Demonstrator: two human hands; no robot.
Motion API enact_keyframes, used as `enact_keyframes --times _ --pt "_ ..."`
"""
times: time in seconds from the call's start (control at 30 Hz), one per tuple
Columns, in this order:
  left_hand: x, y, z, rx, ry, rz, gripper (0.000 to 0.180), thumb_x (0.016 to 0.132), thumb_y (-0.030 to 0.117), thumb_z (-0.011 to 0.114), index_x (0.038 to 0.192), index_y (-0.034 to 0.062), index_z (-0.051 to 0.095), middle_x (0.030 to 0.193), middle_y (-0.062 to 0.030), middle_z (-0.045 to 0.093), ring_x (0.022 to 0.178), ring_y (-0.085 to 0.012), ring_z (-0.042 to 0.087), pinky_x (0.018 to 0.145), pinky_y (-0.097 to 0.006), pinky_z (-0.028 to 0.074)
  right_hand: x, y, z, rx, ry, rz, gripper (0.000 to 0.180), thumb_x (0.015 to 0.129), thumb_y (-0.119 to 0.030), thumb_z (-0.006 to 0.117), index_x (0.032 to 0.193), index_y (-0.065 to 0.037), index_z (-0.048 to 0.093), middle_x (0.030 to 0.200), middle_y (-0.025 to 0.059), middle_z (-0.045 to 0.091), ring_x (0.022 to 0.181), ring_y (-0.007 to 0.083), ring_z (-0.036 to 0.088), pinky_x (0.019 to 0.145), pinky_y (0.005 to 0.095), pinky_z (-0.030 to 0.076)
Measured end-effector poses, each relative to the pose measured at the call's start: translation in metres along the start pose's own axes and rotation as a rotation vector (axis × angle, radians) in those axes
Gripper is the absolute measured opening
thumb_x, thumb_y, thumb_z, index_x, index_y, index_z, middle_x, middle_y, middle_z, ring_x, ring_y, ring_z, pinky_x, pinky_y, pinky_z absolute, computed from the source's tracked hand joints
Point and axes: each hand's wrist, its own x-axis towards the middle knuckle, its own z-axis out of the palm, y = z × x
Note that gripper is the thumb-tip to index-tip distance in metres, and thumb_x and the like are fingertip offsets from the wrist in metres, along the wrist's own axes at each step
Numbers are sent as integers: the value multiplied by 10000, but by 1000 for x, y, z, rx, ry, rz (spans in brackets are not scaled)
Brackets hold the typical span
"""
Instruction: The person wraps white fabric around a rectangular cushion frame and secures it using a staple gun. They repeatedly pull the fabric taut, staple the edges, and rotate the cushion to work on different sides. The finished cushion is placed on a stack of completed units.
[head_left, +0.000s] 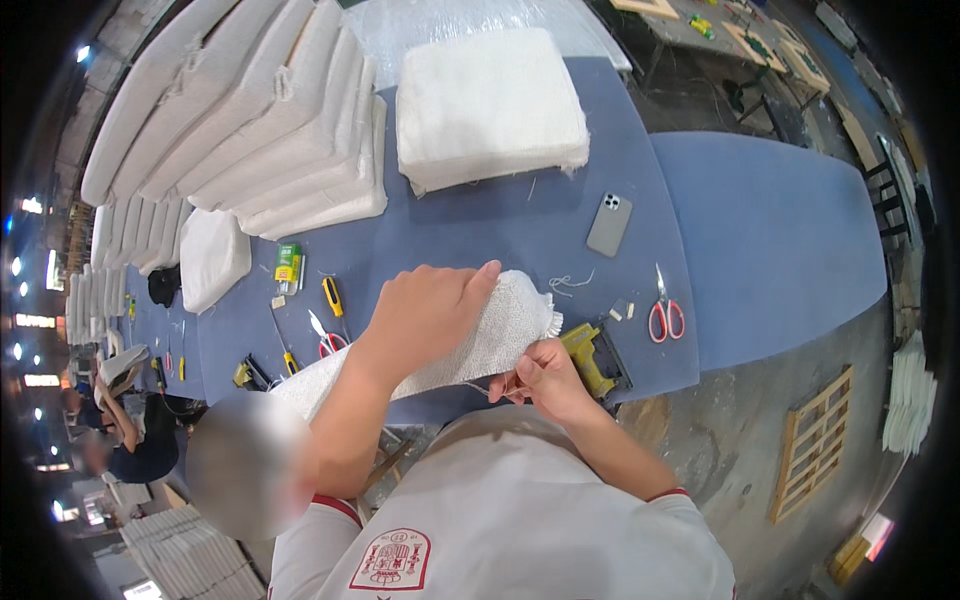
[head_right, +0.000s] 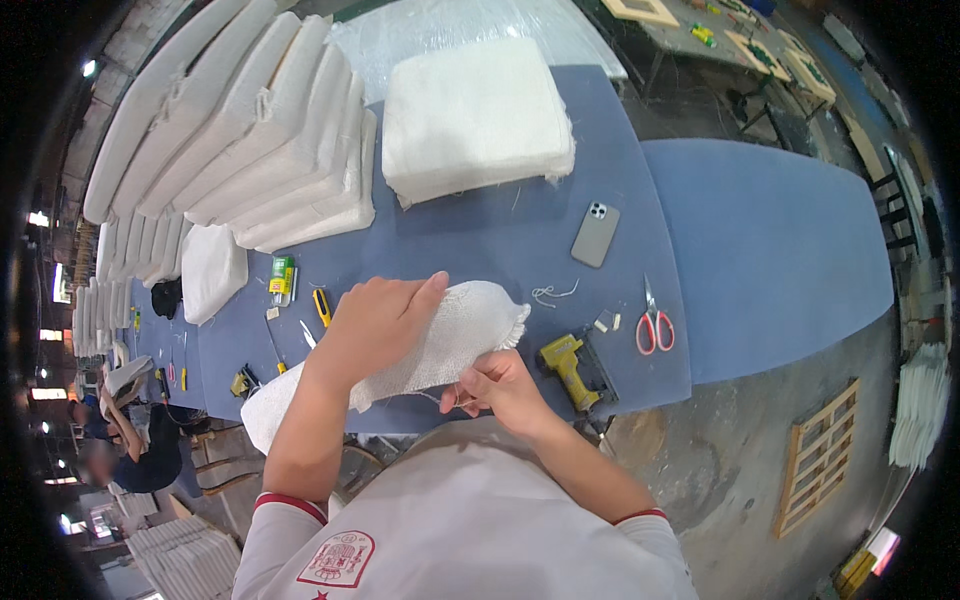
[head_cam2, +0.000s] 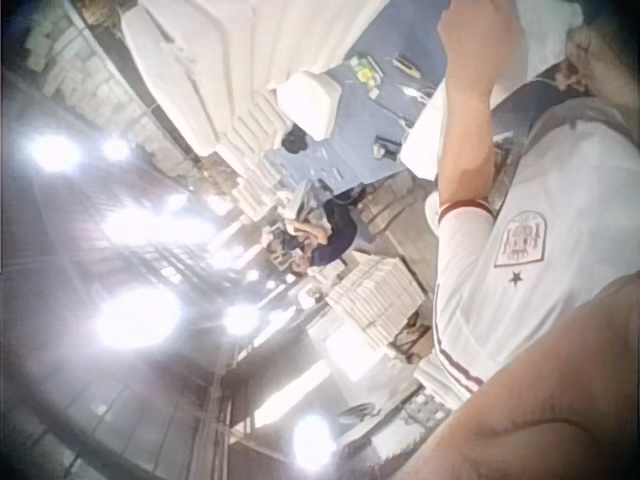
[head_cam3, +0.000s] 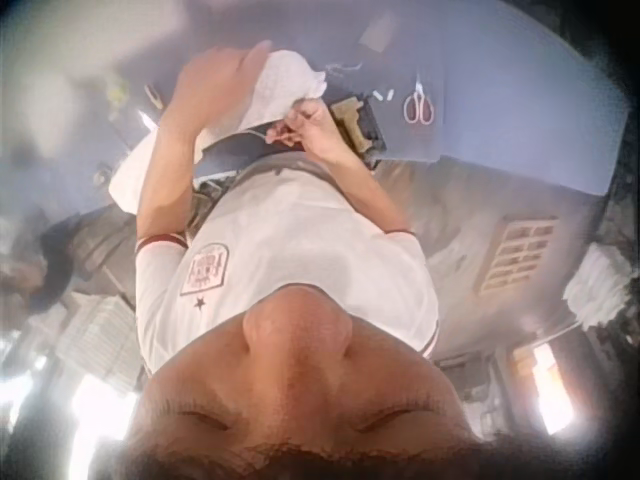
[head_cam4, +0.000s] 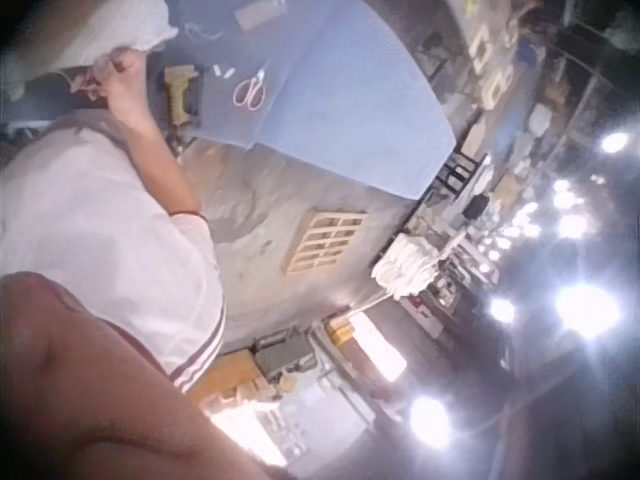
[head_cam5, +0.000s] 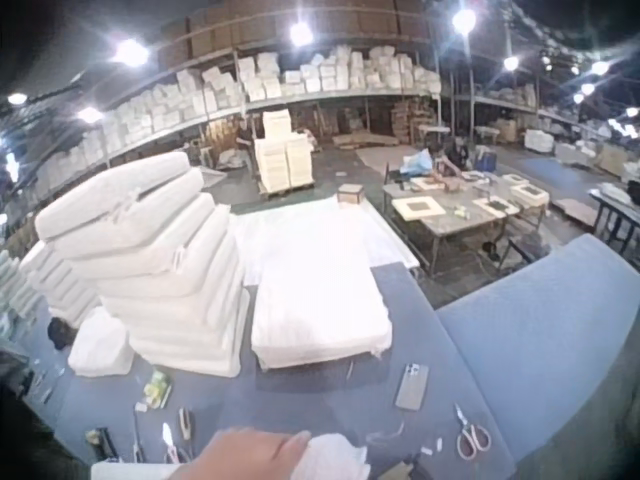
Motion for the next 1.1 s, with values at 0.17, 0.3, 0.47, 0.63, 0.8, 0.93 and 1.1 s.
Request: enact_keyframes --times 0.17,0.3,0.47,0.63,0.8,0.93,1.1 --pt "5 -1 -4 -51 -100 -64 502 1205 453 507 1043 64 779 855 -241 745 832 -514 706 724 -587 541 12 -18 18 -159 96 -15 225 1087 -131 813 944 42 821 950 167 848 757 147 778 585 281 562" --pt "2 -6 -12 -72 -166 1 492 1102 472 682 1294 20 724 997 -245 784 942 -485 754 780 -563 580 21 -22 -1 -100 -49 -19 111 1053 7 788 972 76 818 993 159 844 811 162 821 602 306 646" --pt "-4 -14 -14 -117 -157 117 858 895 536 883 1460 -52 616 1324 -254 757 1167 -468 758 939 -528 613 22 -19 -25 -94 -146 29 49 1013 16 808 1024 52 839 1103 148 843 893 192 831 753 354 698" --pt "-14 -10 8 -105 51 209 857 839 496 909 1451 -32 622 1397 -236 732 1228 -435 737 1025 -520 584 26 -16 -33 -582 -108 -253 160 952 -6 863 1111 -18 873 1233 93 851 1230 230 784 1069 427 603" --pt "-37 4 27 5 172 230 838 798 373 946 1462 -19 621 1392 -199 739 1261 -366 720 1082 -502 522 0 -12 -48 -678 235 29 357 965 -79 866 1321 -71 842 1272 104 854 1284 258 769 1096 421 574" --pt "-52 11 43 16 206 245 835 790 333 957 1465 -24 617 1397 -183 735 1260 -356 710 1075 -499 507 -48 23 -118 -1038 578 303 511 976 -137 856 1474 -92 752 1315 174 828 1256 308 786 1070 427 601" --pt "-67 15 46 10 206 277 823 805 335 952 1463 -30 617 1371 -166 745 1234 -350 715 1055 -488 511 -117 92 -189 -1485 805 76 622 939 -128 867 1526 -57 673 1402 216 767 1259 409 737 1109 474 574"
